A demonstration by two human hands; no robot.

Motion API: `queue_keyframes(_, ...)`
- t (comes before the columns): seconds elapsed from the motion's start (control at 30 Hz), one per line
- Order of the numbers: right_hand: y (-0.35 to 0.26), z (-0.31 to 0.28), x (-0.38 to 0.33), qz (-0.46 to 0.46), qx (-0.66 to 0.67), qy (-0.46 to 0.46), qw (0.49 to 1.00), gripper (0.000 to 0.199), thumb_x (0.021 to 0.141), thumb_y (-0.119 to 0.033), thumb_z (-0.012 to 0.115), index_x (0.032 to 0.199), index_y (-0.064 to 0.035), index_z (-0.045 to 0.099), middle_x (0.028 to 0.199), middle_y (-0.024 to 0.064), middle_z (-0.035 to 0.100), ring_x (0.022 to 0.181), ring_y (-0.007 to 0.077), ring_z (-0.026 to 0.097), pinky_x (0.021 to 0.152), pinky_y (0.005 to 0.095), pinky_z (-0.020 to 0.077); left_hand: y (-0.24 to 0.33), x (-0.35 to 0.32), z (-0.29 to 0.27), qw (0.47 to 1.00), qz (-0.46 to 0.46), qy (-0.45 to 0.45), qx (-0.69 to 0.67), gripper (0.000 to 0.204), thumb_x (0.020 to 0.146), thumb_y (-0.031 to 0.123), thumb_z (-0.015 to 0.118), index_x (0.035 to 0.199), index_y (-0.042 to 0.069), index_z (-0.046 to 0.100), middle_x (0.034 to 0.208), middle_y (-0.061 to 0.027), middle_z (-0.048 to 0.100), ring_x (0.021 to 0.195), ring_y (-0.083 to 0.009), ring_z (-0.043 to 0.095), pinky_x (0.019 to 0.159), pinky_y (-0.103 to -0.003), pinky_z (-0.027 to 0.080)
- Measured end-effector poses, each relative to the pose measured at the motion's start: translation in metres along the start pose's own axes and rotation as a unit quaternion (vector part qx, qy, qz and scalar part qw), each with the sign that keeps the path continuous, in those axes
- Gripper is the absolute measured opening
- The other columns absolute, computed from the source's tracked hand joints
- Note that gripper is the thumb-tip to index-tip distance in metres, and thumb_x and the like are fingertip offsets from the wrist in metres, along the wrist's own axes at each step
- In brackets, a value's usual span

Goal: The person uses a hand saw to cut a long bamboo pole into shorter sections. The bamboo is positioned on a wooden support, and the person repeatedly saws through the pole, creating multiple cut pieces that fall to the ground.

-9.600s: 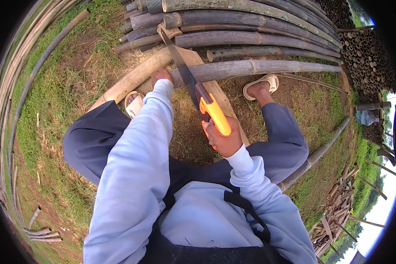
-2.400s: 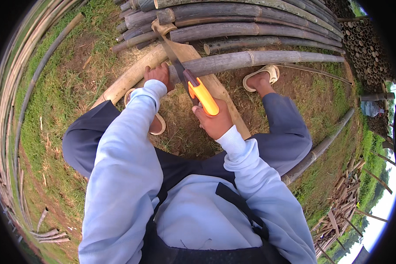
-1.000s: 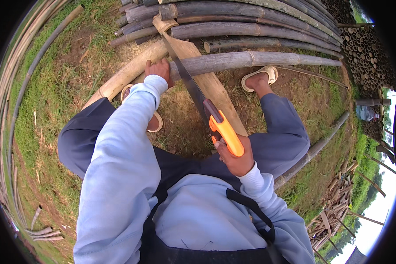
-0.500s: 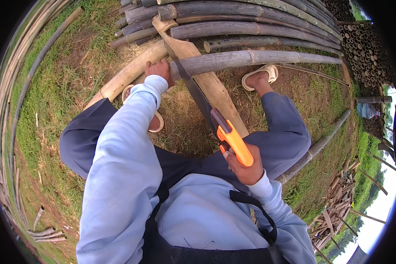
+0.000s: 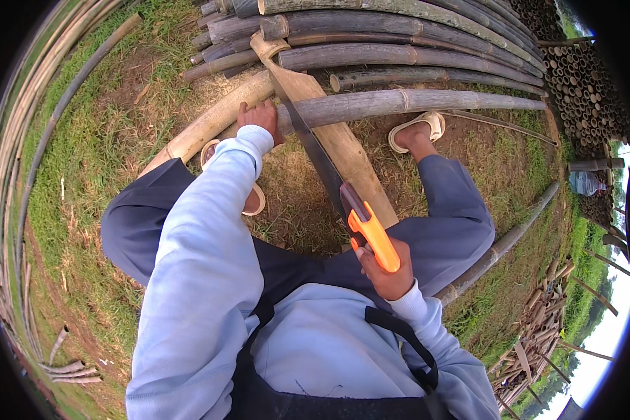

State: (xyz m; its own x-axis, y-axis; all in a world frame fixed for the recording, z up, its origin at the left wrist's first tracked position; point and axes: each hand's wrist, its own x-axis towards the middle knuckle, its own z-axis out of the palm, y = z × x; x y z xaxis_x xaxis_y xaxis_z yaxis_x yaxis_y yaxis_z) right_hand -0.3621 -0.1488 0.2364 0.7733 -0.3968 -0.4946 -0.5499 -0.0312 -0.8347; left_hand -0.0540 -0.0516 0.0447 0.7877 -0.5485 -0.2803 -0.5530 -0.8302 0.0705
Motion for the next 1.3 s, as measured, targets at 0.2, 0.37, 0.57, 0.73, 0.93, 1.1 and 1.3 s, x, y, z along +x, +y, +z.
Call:
queue_keyframes(0.2,0.026,0.016,0.1,-0.005,0.078,-0.073,0.994,0.018,0.091,-0.014,0.071,0.09,0.0011,0.063,0.068,0.0006,0.058,0.058,0.0088,0.056,0.055,0.0256,0.0465,0.0,-0.008,0.001,1.0,0.003,-0.027,-0.002,0.067,0.064,0.035,0.081,0.118,0.004,0.056,0.112,-0.0167,0.071,0.103,-0.029,0.07,0.11,-0.043,0.037)
queue_keyframes(0.37,0.027,0.031,0.07,-0.117,0.057,-0.057,0.99,0.028,0.087,-0.02,0.079,0.099,-0.0003,0.063,0.072,0.0013,0.058,0.062,0.0094,0.056,0.06,0.0274,0.0482,-0.004,-0.019,0.012,1.0,0.001,-0.004,-0.001,0.063,0.066,0.033,0.079,0.118,0.004,0.056,0.111,-0.0164,0.071,0.1,-0.0293,0.07,0.106,-0.043,0.04)
queue_keyframes(0.57,0.035,0.041,0.072,-0.083,0.126,-0.037,0.988,0.026,0.093,-0.02,0.075,0.104,0.001,0.063,0.073,0.001,0.057,0.066,0.0091,0.054,0.062,0.0275,0.0468,0.001,-0.019,-0.001,1.0,-0.008,-0.027,-0.003,0.064,0.067,0.037,0.082,0.118,0.005,0.057,0.112,-0.017,0.071,0.105,-0.03,0.07,0.112,-0.047,0.036)
queue_keyframes(0.73,0.046,0.001,-0.021,-0.033,0.035,-0.029,0.998,0.024,0.094,-0.017,0.072,0.107,0.0023,0.065,0.077,0.0023,0.06,0.068,0.0094,0.056,0.065,0.0269,0.048,-0.001,-0.01,-0.014,0.996,-0.004,-0.089,-0.014,0.066,0.065,0.038,0.084,0.117,0.006,0.059,0.107,-0.0166,0.073,0.106,-0.03,0.07,0.114,-0.05,0.034)
queue_keyframes(0.93,0.013,0.004,0.006,0.055,0.02,-0.033,0.998,0.015,0.092,-0.01,0.07,0.094,0.0035,0.063,0.068,0.0022,0.058,0.064,0.0118,0.055,0.061,0.0309,0.0466,0.003,-0.016,0.004,0.999,-0.008,-0.039,-0.003,0.07,0.063,0.038,0.085,0.118,0.005,0.057,0.11,-0.0154,0.072,0.103,-0.0295,0.07,0.111,-0.043,0.038)
queue_keyframes(1.1,0.032,0.05,0.123,-0.11,0.038,-0.016,0.993,0.027,0.09,-0.018,0.072,0.079,0.0027,0.058,0.06,0.0086,0.052,0.057,0.0175,0.048,0.057,0.0361,0.0427,0.002,-0.015,-0.01,0.998,-0.015,-0.055,0.004,0.077,0.064,0.039,0.086,0.124,0.004,0.054,0.118,-0.017,0.069,0.106,-0.0304,0.069,0.113,-0.046,0.036)
queue_keyframes(1.3,0.045,-0.01,-0.037,-0.01,-0.01,-0.036,0.999,0.019,0.091,-0.005,0.067,0.108,0.0035,0.065,0.078,0.0072,0.064,0.074,0.0131,0.063,0.07,0.0302,0.051,0.001,-0.007,-0.008,0.995,-0.016,-0.093,-0.016,0.068,0.065,0.032,0.083,0.121,0.005,0.056,0.115,-0.017,0.07,0.108,-0.0305,0.068,0.113,-0.047,0.036)
